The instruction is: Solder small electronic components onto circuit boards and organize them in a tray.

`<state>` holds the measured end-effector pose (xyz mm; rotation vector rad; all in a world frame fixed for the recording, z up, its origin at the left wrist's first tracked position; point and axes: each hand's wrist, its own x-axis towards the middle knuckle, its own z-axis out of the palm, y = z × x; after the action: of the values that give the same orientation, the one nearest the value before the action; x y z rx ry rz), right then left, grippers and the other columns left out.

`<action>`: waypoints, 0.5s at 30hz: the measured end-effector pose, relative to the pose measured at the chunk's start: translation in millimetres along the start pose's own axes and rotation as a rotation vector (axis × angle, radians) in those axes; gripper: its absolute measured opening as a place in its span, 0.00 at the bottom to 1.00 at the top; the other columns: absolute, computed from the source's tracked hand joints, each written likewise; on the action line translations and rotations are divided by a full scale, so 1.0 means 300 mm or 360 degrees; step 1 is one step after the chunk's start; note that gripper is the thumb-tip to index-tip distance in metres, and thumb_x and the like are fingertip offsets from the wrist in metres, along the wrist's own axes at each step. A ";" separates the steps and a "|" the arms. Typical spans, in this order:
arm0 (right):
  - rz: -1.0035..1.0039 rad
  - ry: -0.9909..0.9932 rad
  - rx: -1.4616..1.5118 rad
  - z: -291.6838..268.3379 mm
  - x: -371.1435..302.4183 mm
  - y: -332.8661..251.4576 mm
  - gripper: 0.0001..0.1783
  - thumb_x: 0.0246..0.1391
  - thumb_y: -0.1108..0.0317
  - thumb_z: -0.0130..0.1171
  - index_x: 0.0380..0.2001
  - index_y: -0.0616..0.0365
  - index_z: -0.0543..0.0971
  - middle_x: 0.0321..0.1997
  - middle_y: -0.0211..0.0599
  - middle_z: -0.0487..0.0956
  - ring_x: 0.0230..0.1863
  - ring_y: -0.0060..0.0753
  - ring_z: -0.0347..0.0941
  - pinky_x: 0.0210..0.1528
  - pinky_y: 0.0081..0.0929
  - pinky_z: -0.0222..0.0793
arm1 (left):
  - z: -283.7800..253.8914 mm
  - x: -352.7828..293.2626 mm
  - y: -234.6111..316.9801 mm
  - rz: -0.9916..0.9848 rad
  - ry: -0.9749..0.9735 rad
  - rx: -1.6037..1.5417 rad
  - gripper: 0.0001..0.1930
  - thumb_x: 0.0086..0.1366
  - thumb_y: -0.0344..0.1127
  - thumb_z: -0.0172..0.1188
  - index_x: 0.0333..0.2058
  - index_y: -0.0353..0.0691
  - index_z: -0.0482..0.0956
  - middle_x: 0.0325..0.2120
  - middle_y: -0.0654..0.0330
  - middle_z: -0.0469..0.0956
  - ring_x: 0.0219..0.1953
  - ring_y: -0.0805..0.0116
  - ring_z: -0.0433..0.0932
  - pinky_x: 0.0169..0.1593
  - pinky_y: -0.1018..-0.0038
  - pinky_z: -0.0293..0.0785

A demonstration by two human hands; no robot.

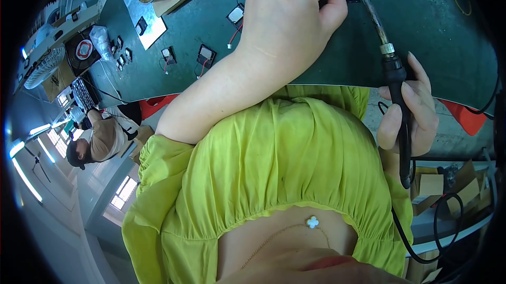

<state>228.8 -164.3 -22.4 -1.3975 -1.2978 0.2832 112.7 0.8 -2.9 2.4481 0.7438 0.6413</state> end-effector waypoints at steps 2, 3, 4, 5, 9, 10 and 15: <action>0.0000 -0.0022 0.0009 -0.002 0.001 0.000 0.15 0.42 0.73 0.52 0.38 0.60 0.71 0.16 0.38 0.71 0.17 0.28 0.62 0.52 0.52 0.65 | -0.001 0.001 0.003 0.0014 0.0000 -0.0001 0.05 0.46 0.20 0.59 0.22 0.32 0.72 0.27 0.56 0.70 0.25 0.66 0.68 0.28 0.78 0.67; 0.0001 -0.0023 0.0009 -0.002 0.002 0.000 0.15 0.42 0.73 0.52 0.38 0.60 0.71 0.16 0.38 0.71 0.17 0.28 0.62 0.52 0.52 0.65 | -0.002 0.003 0.004 0.0013 0.0000 -0.0001 0.05 0.46 0.20 0.59 0.22 0.32 0.72 0.27 0.56 0.70 0.25 0.66 0.68 0.28 0.78 0.67; 0.0000 -0.0021 0.0009 -0.001 0.003 0.001 0.15 0.42 0.73 0.52 0.38 0.59 0.71 0.16 0.38 0.71 0.17 0.28 0.62 0.52 0.52 0.65 | -0.003 0.004 0.005 0.0003 -0.0019 0.0016 0.05 0.46 0.20 0.59 0.22 0.32 0.72 0.27 0.56 0.70 0.25 0.66 0.68 0.28 0.78 0.67; 0.0000 -0.0018 0.0010 0.000 0.004 0.001 0.15 0.42 0.73 0.52 0.38 0.59 0.71 0.16 0.37 0.71 0.17 0.28 0.63 0.52 0.52 0.65 | -0.005 0.005 0.007 -0.0006 -0.0038 0.0034 0.05 0.46 0.20 0.59 0.22 0.32 0.72 0.27 0.56 0.70 0.25 0.66 0.68 0.28 0.78 0.67; -0.0003 -0.0021 -0.0001 -0.001 0.007 -0.001 0.15 0.42 0.74 0.52 0.39 0.59 0.70 0.16 0.37 0.72 0.17 0.28 0.63 0.52 0.51 0.65 | -0.011 0.011 0.016 -0.0044 -0.0086 0.0065 0.05 0.46 0.20 0.59 0.22 0.32 0.72 0.27 0.56 0.71 0.25 0.66 0.69 0.29 0.78 0.67; -0.0005 -0.0026 -0.0013 -0.002 0.007 -0.002 0.16 0.42 0.74 0.52 0.39 0.59 0.70 0.16 0.37 0.72 0.17 0.28 0.63 0.52 0.51 0.65 | -0.013 0.012 0.018 -0.0061 -0.0097 0.0061 0.04 0.46 0.20 0.59 0.22 0.32 0.73 0.27 0.56 0.71 0.25 0.66 0.69 0.29 0.78 0.67; 0.0022 -0.0056 -0.0056 -0.008 0.008 -0.008 0.16 0.43 0.73 0.52 0.39 0.59 0.70 0.16 0.38 0.72 0.17 0.28 0.64 0.52 0.52 0.65 | -0.019 0.017 0.034 -0.0139 -0.0158 0.0049 0.04 0.46 0.19 0.59 0.22 0.32 0.73 0.27 0.56 0.71 0.25 0.66 0.69 0.29 0.78 0.68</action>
<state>230.4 -164.2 -18.5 -1.4375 -1.3281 0.2969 117.0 -1.6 8.7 2.4402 0.8215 0.4751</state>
